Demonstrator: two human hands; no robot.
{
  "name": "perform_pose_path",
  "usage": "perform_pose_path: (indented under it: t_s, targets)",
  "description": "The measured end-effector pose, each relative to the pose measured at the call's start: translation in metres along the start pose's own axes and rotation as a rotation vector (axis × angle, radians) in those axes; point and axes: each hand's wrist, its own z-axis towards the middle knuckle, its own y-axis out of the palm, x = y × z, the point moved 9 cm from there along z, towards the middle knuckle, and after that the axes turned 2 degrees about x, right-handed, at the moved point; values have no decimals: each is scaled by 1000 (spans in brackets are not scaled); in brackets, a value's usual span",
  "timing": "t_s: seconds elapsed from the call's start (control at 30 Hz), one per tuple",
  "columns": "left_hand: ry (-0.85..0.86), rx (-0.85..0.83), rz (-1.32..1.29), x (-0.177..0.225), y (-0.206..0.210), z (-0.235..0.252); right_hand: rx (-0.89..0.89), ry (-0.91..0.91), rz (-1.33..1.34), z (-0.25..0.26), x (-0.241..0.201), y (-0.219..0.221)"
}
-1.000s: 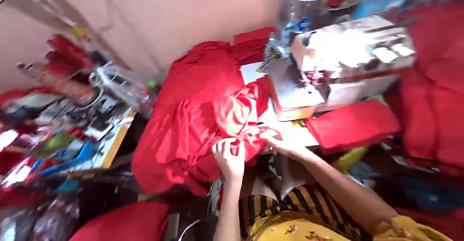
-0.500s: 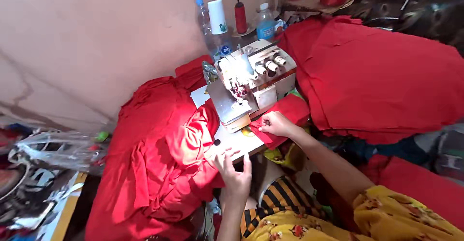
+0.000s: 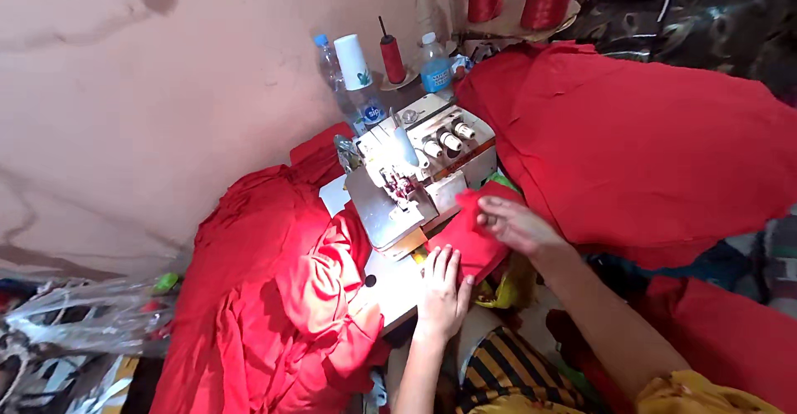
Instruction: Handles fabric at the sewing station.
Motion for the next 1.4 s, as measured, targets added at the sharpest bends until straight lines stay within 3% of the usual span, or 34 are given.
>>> perform_pose_path:
  t_s: [0.07,0.1,0.2,0.27,0.33,0.43,0.53,0.67,0.77,0.93,1.03,1.1,1.2,1.27,1.33,1.4]
  targets:
    - [-32,9,-68,-1,-4,-1,-5,-44,308,-10,-25,5]
    - [-57,62,-141,0,-11,1,-110,-117,285,-17,-36,15]
    - [-86,382,-415,13,-59,8,-558,-404,-210,-63,-57,59]
    - [25,461,-603,33,-94,16,-812,-620,-510,-102,-56,87]
    - [125,437,-801,56,-119,21,-854,-859,-735,-132,-57,101]
    - [89,358,-1016,68,-131,10,-782,-1020,-868,-154,-66,103]
    - [30,285,-929,68,-132,-4,-721,-1010,-839,-152,-71,102]
    - [-25,310,-739,60,-136,-10,-731,-1019,-889,-146,-57,109]
    - [-121,228,-890,57,-126,-13,-735,-1022,-901,-149,-52,114]
    - [-111,117,-922,55,-100,-29,-567,-1051,-778,-142,-70,101]
    - [-192,178,-988,38,-99,-47,-416,-1060,-706,-139,-81,79]
    - [-335,280,-1061,19,-106,-60,-309,-1048,-660,-136,-85,63]
    - [-732,579,-1318,-20,-112,-79,-220,-944,-530,-124,-75,48]
    - [-997,759,-1283,-42,-112,-86,-165,-846,-478,-104,-54,41]
    - [-1177,787,-1155,-55,-111,-89,-37,-702,-462,-75,-21,28]
    - [-1206,765,-1076,-61,-107,-90,38,-520,-483,-54,11,17]
